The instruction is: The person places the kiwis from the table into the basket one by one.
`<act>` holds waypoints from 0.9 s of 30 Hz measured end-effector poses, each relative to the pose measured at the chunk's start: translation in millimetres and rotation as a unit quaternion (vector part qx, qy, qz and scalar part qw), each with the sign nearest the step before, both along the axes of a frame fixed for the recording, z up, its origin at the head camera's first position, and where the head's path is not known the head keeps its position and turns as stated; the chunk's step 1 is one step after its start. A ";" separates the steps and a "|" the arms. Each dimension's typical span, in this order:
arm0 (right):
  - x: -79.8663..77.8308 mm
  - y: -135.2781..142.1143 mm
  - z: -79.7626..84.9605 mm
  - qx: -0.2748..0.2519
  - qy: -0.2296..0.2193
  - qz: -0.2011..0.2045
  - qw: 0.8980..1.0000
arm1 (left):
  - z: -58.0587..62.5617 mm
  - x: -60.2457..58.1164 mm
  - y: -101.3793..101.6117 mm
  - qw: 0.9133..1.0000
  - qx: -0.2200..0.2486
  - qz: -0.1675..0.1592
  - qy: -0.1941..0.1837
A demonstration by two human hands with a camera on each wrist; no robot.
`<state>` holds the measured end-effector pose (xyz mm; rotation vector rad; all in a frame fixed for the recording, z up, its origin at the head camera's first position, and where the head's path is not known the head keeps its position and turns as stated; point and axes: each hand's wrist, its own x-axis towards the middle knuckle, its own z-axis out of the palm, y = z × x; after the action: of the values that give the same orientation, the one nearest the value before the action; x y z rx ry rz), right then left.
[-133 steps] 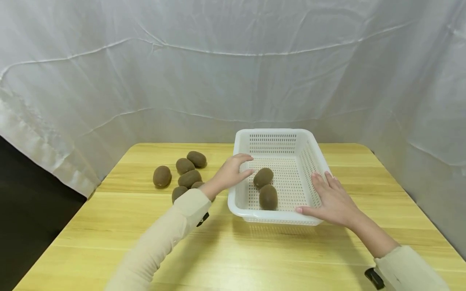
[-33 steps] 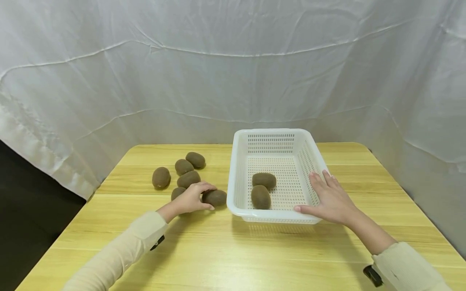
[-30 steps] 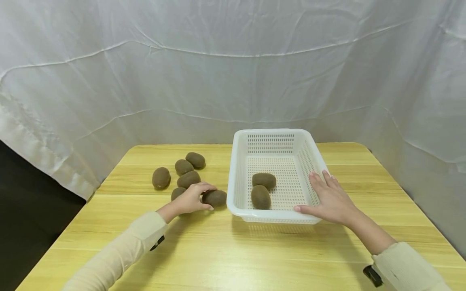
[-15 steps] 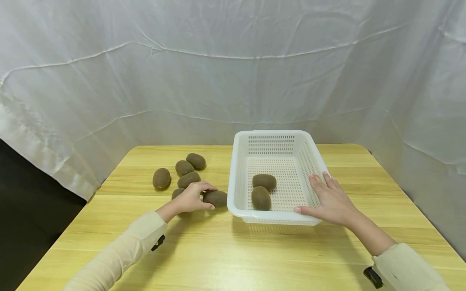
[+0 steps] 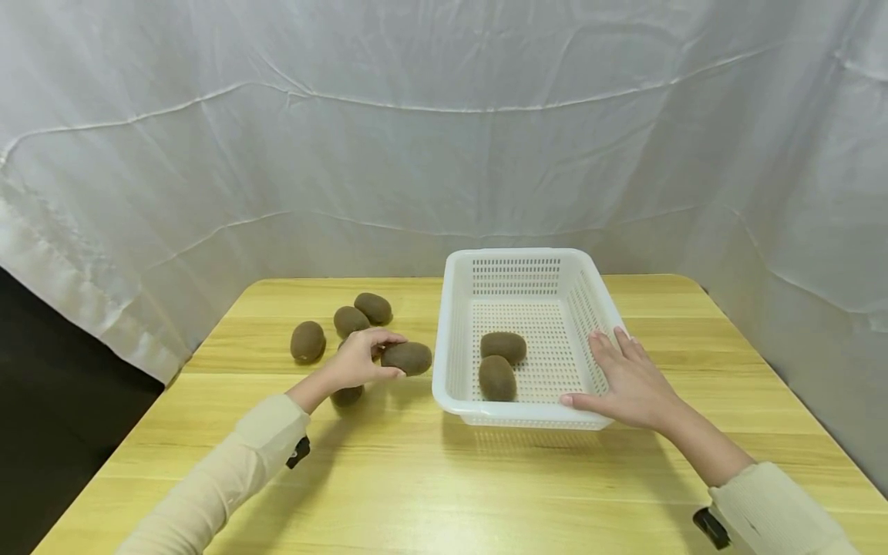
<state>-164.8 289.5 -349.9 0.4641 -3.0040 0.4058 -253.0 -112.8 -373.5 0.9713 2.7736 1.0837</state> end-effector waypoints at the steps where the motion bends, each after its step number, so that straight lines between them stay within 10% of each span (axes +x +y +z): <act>1: -0.1 0.0 -0.1 0.000 0.000 0.000 1.000 | 1.4 -0.3 -0.1 1.000 0.002 0.002 0.002; 27: 1.3 -0.1 0.2 -0.007 -0.001 0.001 1.000 | 53.9 -4.8 20.8 0.997 0.071 0.000 0.014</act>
<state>-163.5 289.3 -349.7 0.4649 -3.0013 0.4289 -257.8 -92.0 -319.6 1.0085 2.7498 1.2914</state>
